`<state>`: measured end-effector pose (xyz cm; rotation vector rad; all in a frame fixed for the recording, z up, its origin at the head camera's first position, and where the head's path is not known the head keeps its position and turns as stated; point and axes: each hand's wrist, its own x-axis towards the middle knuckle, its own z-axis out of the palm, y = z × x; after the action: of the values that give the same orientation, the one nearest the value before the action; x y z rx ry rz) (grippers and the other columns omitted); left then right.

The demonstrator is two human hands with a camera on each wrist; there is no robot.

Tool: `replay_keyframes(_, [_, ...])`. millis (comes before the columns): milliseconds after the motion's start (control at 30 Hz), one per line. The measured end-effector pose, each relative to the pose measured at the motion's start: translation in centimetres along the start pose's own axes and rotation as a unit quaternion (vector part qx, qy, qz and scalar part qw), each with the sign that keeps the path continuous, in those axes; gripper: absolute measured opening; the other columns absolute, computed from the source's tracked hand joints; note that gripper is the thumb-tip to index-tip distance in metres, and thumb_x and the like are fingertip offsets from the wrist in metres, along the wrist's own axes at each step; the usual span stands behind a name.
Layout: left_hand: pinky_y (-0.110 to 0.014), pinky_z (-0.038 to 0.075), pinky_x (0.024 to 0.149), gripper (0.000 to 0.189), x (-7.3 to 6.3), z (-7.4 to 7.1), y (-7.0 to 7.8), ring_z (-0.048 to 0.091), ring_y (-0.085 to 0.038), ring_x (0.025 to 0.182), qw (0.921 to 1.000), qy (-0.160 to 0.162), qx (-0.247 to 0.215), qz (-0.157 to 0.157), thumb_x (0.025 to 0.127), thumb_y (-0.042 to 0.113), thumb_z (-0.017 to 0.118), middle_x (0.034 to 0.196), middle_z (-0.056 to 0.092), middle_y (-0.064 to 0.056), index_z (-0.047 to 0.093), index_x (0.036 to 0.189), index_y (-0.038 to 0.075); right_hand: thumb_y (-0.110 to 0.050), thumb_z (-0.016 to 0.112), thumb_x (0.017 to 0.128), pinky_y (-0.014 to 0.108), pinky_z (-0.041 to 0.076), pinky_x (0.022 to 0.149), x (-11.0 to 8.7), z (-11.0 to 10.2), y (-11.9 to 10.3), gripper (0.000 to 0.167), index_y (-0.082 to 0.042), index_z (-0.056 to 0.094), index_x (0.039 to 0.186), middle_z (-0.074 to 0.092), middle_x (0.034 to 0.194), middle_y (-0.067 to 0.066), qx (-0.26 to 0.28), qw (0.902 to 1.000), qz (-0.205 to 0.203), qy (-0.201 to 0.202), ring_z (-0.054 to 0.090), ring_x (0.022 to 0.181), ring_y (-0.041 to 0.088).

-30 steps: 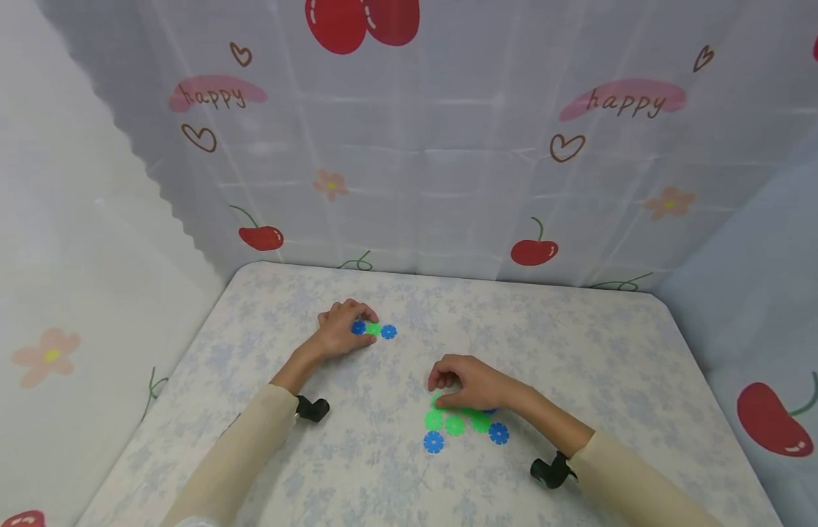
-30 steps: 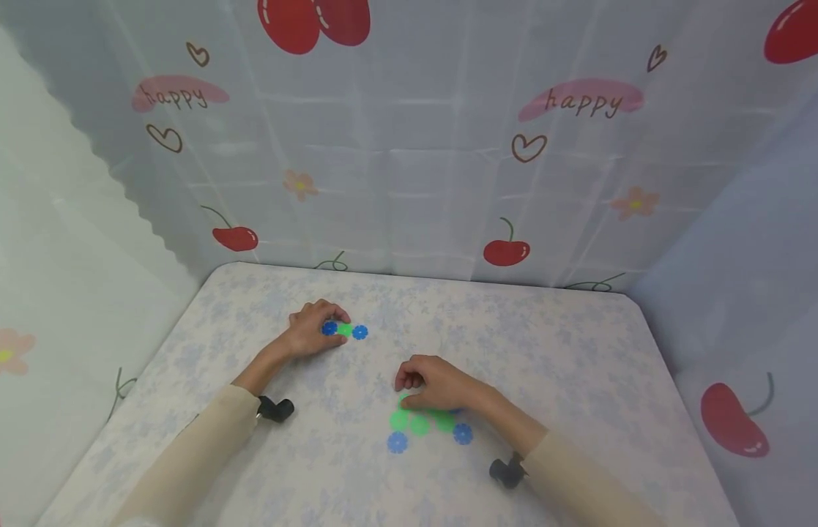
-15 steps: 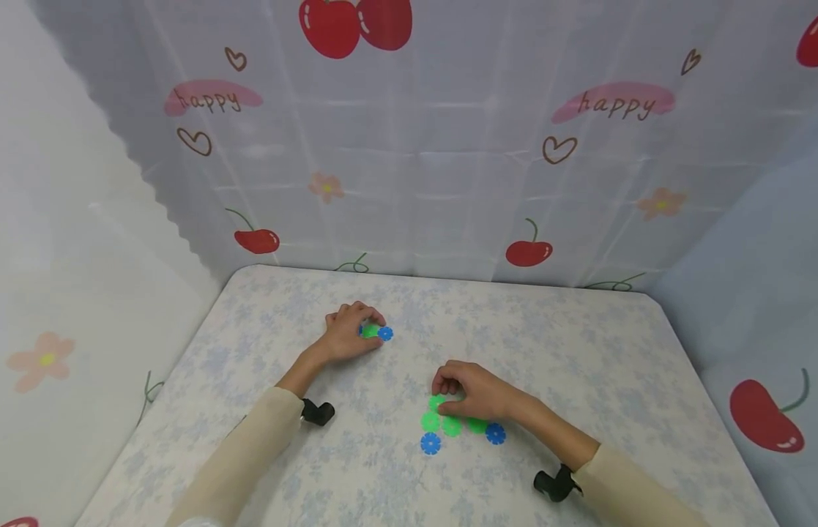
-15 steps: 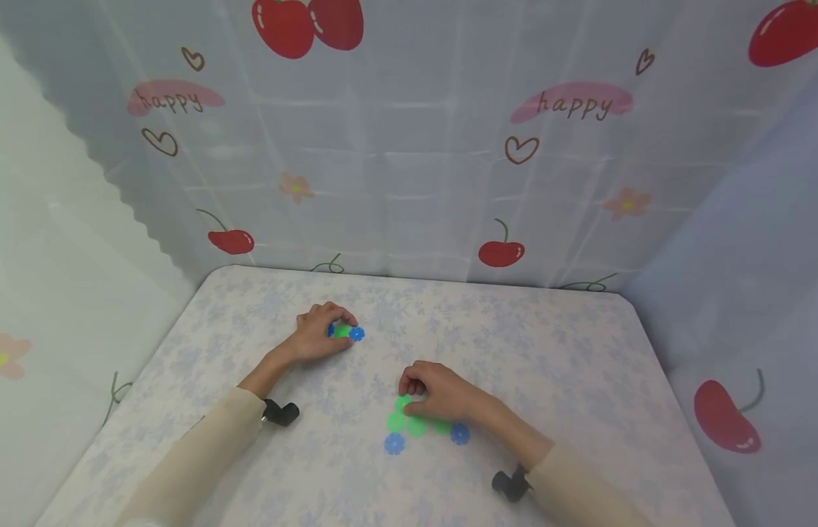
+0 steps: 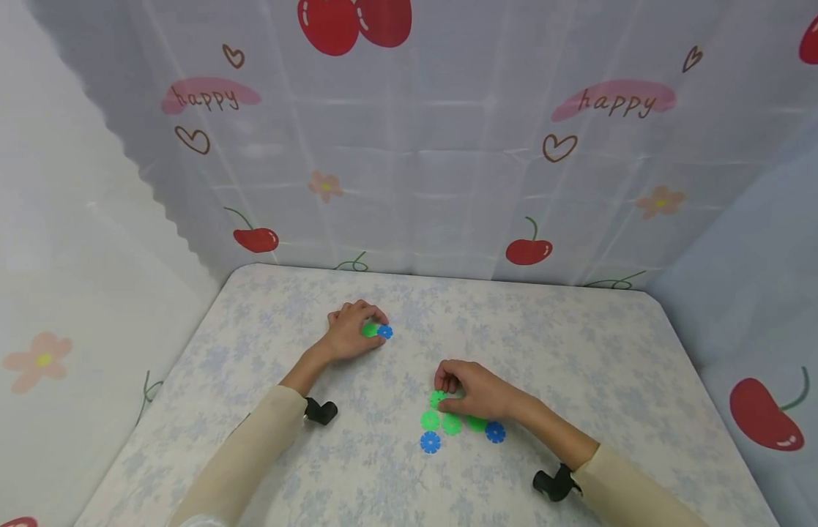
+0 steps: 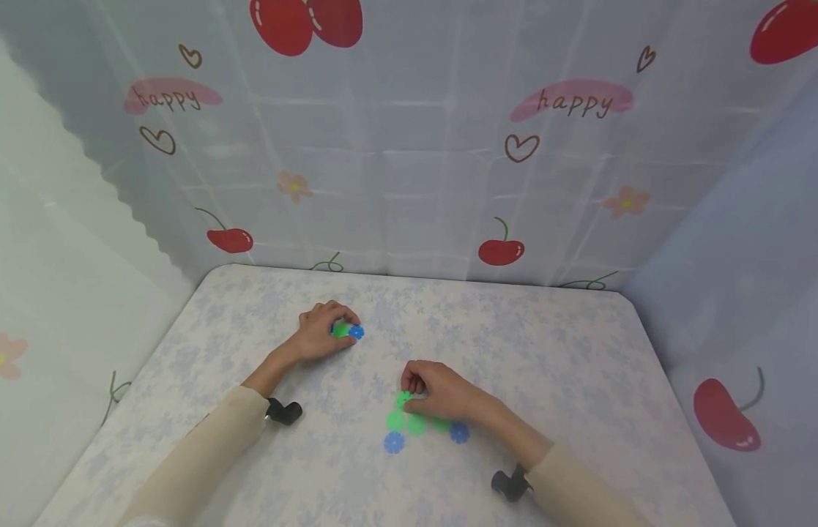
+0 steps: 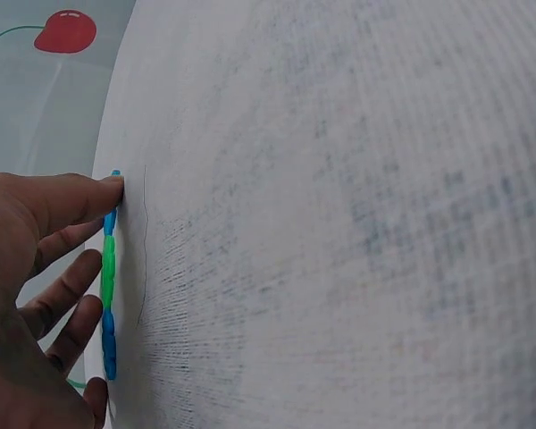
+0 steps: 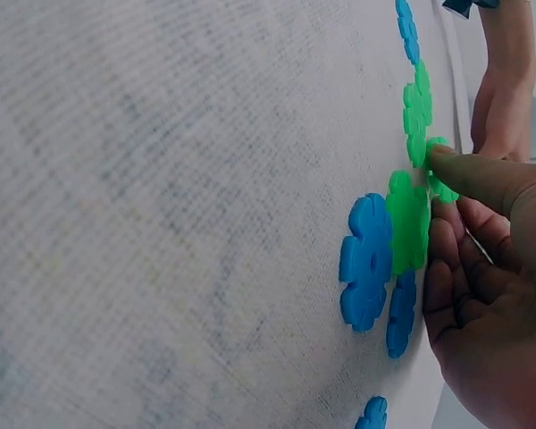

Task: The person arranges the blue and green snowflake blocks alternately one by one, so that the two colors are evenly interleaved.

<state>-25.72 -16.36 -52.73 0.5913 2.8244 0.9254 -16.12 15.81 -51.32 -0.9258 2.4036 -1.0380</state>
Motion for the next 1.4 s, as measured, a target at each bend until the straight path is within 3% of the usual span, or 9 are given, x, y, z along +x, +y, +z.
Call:
replay_keyframes(300, [-0.071,0.018,0.114,0.02,-0.1,-0.2,0.2,0.047,-0.039,0.132,0.9999,-0.003,-0.012,0.0,0.099,0.028,0.079,0.134,0.062,-0.009,0.072,0.117,0.023,-0.016,0.072,0.104,0.025,0.053,0.082,0.5,-0.4,0.3,0.012,-0.01,0.065,0.111,0.07,0.1,0.001,0.052,0.9985,0.012,0.01,0.063,0.088,0.01])
replay_keyframes(567, [-0.072,0.018,0.115,0.021,0.2,-0.1,0.0,0.046,-0.04,0.133,0.9999,-0.002,-0.012,-0.002,0.098,0.029,0.08,0.138,0.061,-0.009,0.073,0.117,0.023,-0.015,0.073,0.104,0.025,0.051,0.077,1.3,-0.5,0.8,0.011,-0.009,0.066,0.11,0.071,0.1,0.007,0.081,0.9951,0.021,0.052,0.062,0.086,0.012])
replay_keyframes(1400, [-0.073,0.019,0.113,0.024,0.0,-0.4,0.2,0.046,-0.043,0.133,0.9997,-0.009,-0.021,-0.001,0.098,0.027,0.08,0.141,0.06,-0.011,0.072,0.12,0.02,-0.016,0.075,0.102,0.025,0.051,0.079,5.0,-1.0,1.3,0.012,-0.01,0.067,0.109,0.07,0.099,0.006,0.098,0.9862,0.073,0.112,0.062,0.085,0.015])
